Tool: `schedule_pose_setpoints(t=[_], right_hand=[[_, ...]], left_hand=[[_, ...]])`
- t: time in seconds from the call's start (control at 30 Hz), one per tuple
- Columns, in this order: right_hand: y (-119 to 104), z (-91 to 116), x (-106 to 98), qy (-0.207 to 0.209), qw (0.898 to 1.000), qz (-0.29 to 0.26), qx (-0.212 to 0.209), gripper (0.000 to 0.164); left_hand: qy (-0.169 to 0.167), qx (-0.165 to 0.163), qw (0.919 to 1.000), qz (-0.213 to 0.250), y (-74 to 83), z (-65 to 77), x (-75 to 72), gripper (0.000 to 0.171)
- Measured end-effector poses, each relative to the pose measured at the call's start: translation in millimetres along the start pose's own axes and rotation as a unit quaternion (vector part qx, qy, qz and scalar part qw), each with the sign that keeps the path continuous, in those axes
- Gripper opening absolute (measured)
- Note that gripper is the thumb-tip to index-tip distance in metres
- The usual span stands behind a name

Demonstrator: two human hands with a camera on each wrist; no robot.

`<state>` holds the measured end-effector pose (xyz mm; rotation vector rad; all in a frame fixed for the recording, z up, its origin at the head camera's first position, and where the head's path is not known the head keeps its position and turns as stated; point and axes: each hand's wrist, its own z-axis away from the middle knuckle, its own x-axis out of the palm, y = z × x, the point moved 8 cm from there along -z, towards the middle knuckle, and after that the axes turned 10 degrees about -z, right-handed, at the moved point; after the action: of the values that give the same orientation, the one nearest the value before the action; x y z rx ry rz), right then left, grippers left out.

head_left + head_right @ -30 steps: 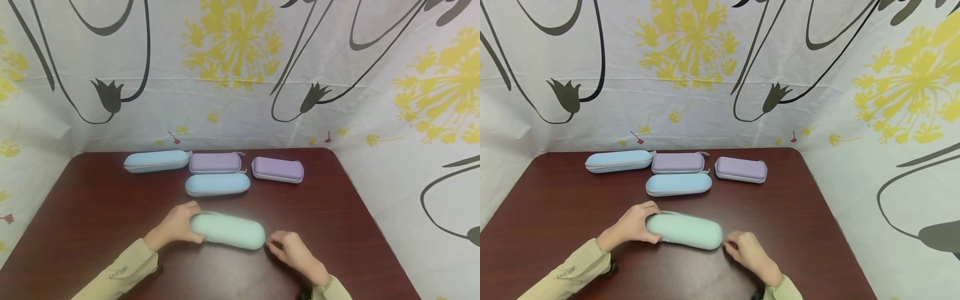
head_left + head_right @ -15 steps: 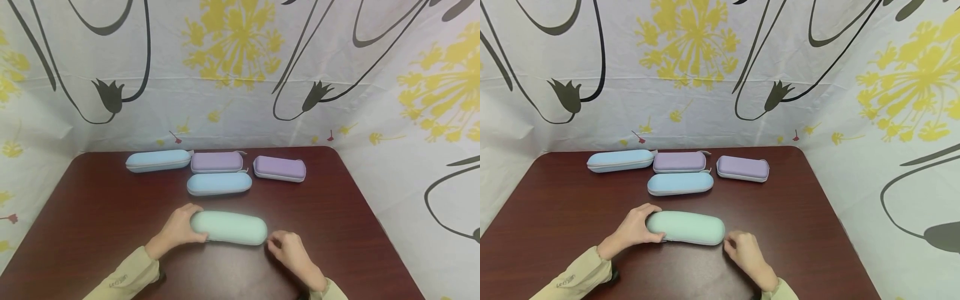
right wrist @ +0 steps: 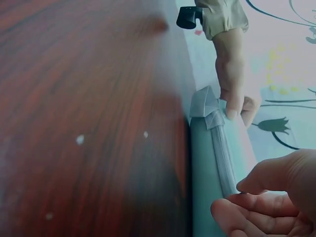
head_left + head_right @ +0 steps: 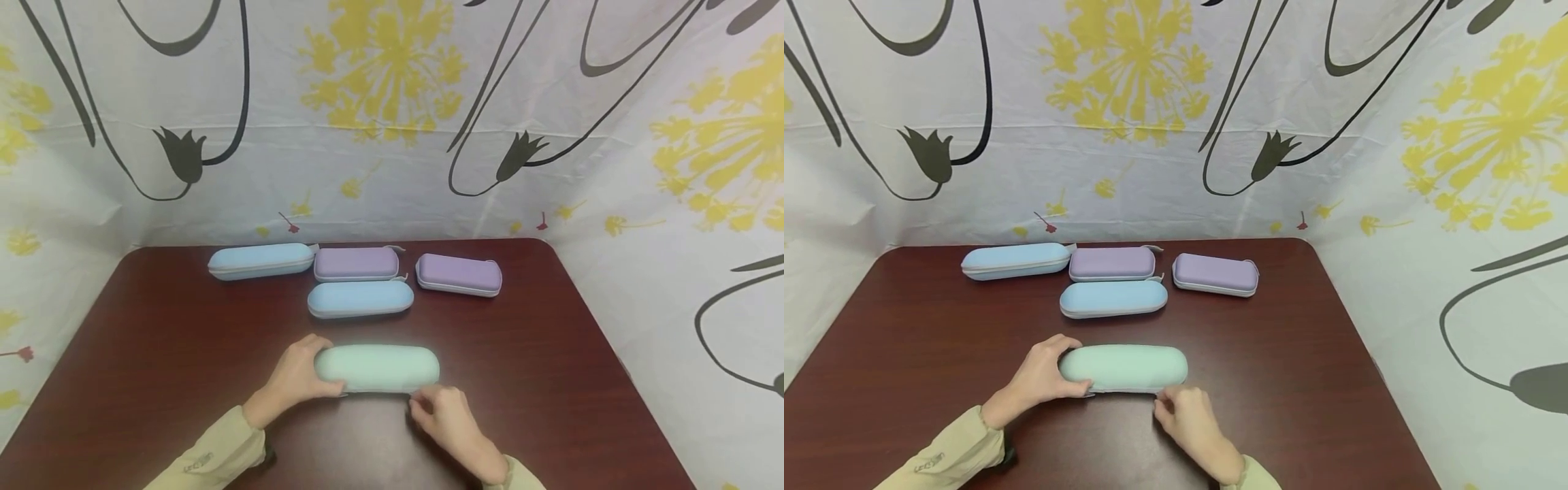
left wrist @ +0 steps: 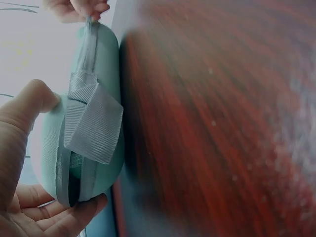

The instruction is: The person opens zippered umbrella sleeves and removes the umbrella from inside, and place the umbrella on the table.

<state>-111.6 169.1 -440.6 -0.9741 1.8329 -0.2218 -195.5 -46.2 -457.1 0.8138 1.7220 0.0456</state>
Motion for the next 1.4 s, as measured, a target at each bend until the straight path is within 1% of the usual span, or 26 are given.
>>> schedule_pose_setpoints(t=[0.13, 0.3, 0.47, 0.63, 0.73, 0.9, 1.0, 1.13, 1.2, 1.27, 1.33, 1.4], right_hand=[[-4, -2, 3, 0.004, 1.000, 0.010, 0.008, 0.017], [-13, -8, 12, -0.011, 1.000, 0.028, 0.003, 0.015], [-24, -15, 26, -0.044, 0.998, 0.050, 0.005, 0.019], [-32, -24, 41, -0.080, 0.996, 0.047, 0.010, 0.026], [-37, -27, 49, -0.096, 0.995, 0.039, 0.005, 0.028], [-44, -31, 60, -0.112, 0.993, 0.042, -0.005, 0.028], [-46, -32, 63, -0.113, 0.993, 0.044, -0.011, 0.024], [-41, -35, 57, -0.123, 0.992, 0.012, -0.020, 0.012], [-35, -39, 48, -0.113, 0.993, -0.015, -0.030, 0.011], [-26, -46, 34, -0.085, 0.995, -0.032, -0.044, 0.014], [-15, -52, 18, -0.056, 0.996, -0.041, -0.058, 0.021], [-2, -56, 6, -0.053, 0.996, -0.031, -0.061, 0.033]], left_hand=[[-0.006, -0.008, 0.9999, 0.004, 1.3, 0.8, 0.2, 0.057], [-0.006, -0.016, 0.9998, 0.004, 1.3, 1.4, -1.8, 0.057], [-0.020, -0.021, 0.9996, 0.004, 1.5, 1.0, 1.0, 0.059], [-0.015, -0.019, 0.9997, 0.008, 2.9, 1.1, 0.3, 0.060], [-0.017, -0.022, 0.9996, 0.005, 2.7, 1.3, -0.1, 0.059], [-0.021, -0.024, 0.9995, -0.003, 1.6, 2.1, 0.8, 0.060], [-0.020, -0.023, 0.9995, -0.003, 0.2, 3.3, 0.4, 0.060], [-0.019, -0.024, 0.9995, 0.005, -0.4, 3.7, -0.1, 0.058], [-0.021, -0.025, 0.9994, 0.008, -0.5, 3.8, 0.1, 0.058], [-0.025, -0.024, 0.9994, 0.008, -0.6, 3.5, 0.8, 0.058], [-0.029, -0.020, 0.9993, 0.008, 0.1, 3.5, 0.4, 0.058], [-0.036, -0.015, 0.9992, 0.013, 1.0, 3.5, -1.3, 0.058]])
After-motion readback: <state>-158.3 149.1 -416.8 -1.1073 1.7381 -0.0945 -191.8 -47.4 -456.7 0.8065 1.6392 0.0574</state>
